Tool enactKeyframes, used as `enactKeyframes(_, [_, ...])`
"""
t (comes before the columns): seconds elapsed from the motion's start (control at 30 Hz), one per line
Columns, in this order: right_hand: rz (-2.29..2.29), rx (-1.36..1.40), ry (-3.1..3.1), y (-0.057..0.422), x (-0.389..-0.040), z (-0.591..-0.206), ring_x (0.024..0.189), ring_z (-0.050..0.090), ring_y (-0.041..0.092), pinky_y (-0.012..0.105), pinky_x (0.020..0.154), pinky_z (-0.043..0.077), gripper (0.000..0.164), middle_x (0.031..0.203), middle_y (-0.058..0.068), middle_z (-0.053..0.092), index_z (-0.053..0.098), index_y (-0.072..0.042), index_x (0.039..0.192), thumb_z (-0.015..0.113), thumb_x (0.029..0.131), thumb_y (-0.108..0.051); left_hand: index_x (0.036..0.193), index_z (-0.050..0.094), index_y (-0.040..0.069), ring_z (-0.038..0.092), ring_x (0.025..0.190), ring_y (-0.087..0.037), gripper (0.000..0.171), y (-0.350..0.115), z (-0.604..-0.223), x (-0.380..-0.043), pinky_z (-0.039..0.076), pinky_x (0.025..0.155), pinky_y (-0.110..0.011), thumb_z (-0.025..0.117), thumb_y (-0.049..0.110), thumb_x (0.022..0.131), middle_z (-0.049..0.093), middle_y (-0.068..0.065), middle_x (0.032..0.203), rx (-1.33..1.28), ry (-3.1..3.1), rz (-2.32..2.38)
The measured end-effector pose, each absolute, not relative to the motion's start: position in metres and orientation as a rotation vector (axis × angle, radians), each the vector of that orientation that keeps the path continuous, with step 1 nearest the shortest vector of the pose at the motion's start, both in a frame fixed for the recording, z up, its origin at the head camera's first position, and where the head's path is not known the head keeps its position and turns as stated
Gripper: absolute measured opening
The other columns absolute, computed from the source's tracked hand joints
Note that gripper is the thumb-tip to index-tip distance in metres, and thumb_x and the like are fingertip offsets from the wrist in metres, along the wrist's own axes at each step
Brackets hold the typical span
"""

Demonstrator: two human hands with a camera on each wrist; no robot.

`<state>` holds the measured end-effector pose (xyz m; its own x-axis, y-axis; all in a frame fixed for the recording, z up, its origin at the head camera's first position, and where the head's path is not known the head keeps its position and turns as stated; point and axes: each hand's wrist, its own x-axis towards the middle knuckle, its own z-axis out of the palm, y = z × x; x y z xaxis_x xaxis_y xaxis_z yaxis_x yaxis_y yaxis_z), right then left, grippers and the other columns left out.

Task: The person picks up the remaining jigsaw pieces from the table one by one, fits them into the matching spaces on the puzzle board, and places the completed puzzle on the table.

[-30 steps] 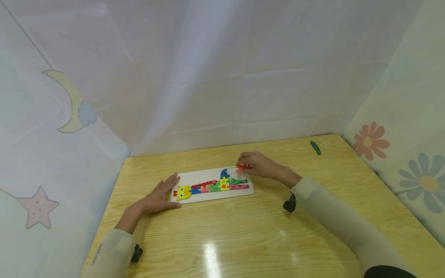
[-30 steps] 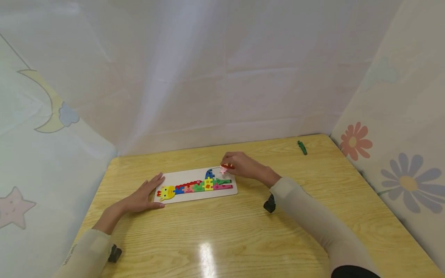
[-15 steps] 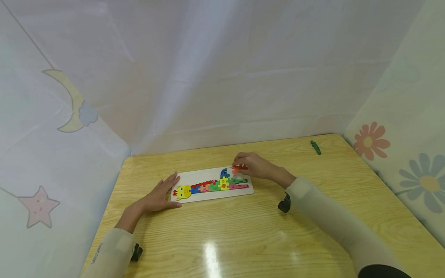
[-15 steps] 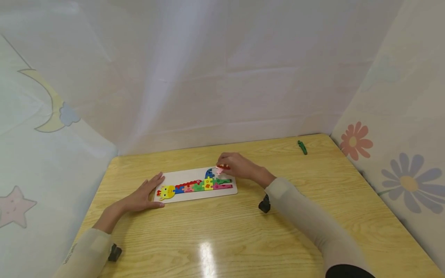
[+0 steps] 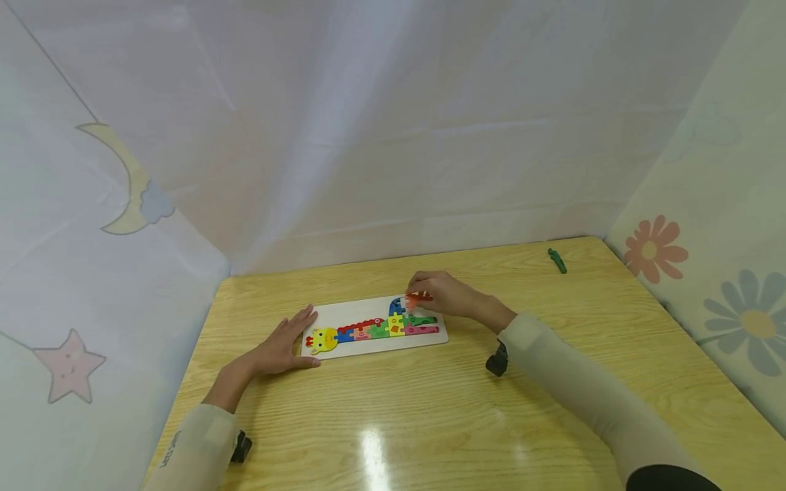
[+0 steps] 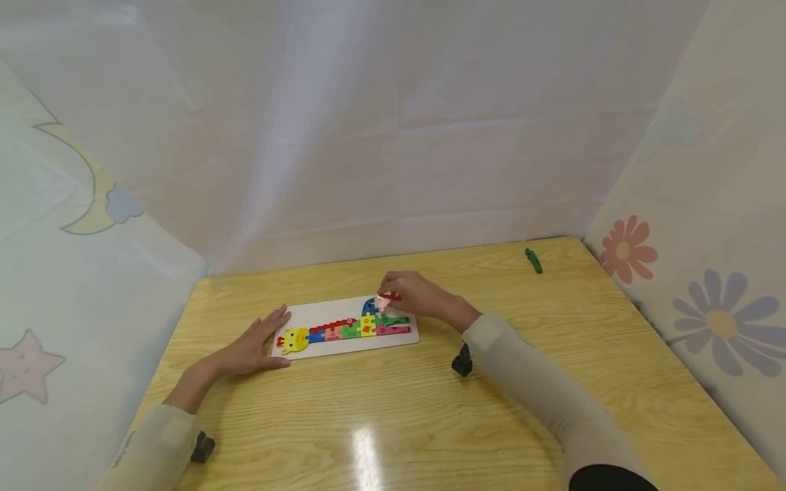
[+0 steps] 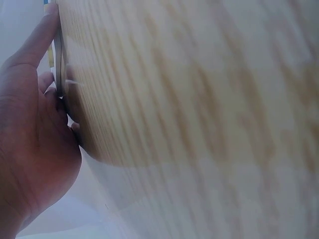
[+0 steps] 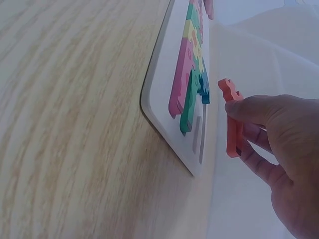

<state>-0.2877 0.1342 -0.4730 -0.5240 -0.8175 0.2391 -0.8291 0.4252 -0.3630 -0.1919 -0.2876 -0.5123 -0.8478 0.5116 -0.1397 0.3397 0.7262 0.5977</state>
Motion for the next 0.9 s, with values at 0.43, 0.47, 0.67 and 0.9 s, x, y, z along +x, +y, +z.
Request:
enactKeyframes(0.43, [0.726, 1.553, -2.61, 0.129, -0.288, -0.481, 0.098, 0.072, 0.024, 0.034, 0.084, 0.064, 0.024, 0.116, 0.015, 0.073, 0.077, 0.003, 0.117, 0.081, 0.093, -0.002, 0.168, 0.019, 0.001, 0.006, 0.163, -0.043, 0.107, -0.288, -0.511, -0.191, -0.001, 0.128, -0.067, 0.08, 0.047, 0.093, 0.005, -0.02, 0.177, 0.651, 2.63, 0.811])
enactKeyframes(0.47, [0.735, 1.556, -2.606, 0.129, -0.288, -0.481, 0.098, 0.072, 0.025, 0.035, 0.084, 0.064, 0.024, 0.116, 0.015, 0.073, 0.077, 0.003, 0.116, 0.081, 0.093, -0.001, 0.168, 0.019, 0.001, 0.006, 0.163, -0.043, 0.107, -0.288, -0.511, -0.192, -0.001, 0.128, -0.067, 0.08, 0.046, 0.093, 0.005, -0.02, 0.178, 0.651, 2.629, 0.814])
enactKeyframes(0.67, [0.738, 1.565, -2.608, 0.127, -0.288, -0.483, 0.097, 0.073, 0.024, 0.034, 0.083, 0.064, 0.024, 0.115, 0.015, 0.073, 0.077, 0.003, 0.117, 0.081, 0.093, -0.002, 0.169, 0.018, 0.002, 0.007, 0.163, -0.041, 0.108, -0.288, -0.514, -0.194, -0.002, 0.128, -0.066, 0.08, 0.047, 0.093, 0.005, -0.018, 0.178, 0.653, 2.635, 0.809])
enactKeyframes(0.9, [0.722, 1.545, -2.653, 0.127, -0.289, -0.486, 0.098, 0.072, 0.02, 0.03, 0.085, 0.063, 0.026, 0.116, 0.011, 0.072, 0.078, 0.001, 0.118, 0.082, 0.093, -0.005, 0.169, 0.018, 0.002, 0.006, 0.163, -0.042, 0.108, -0.286, -0.512, -0.193, -0.002, 0.128, -0.066, 0.081, 0.046, 0.093, 0.005, -0.018, 0.178, 0.645, 2.626, 0.816])
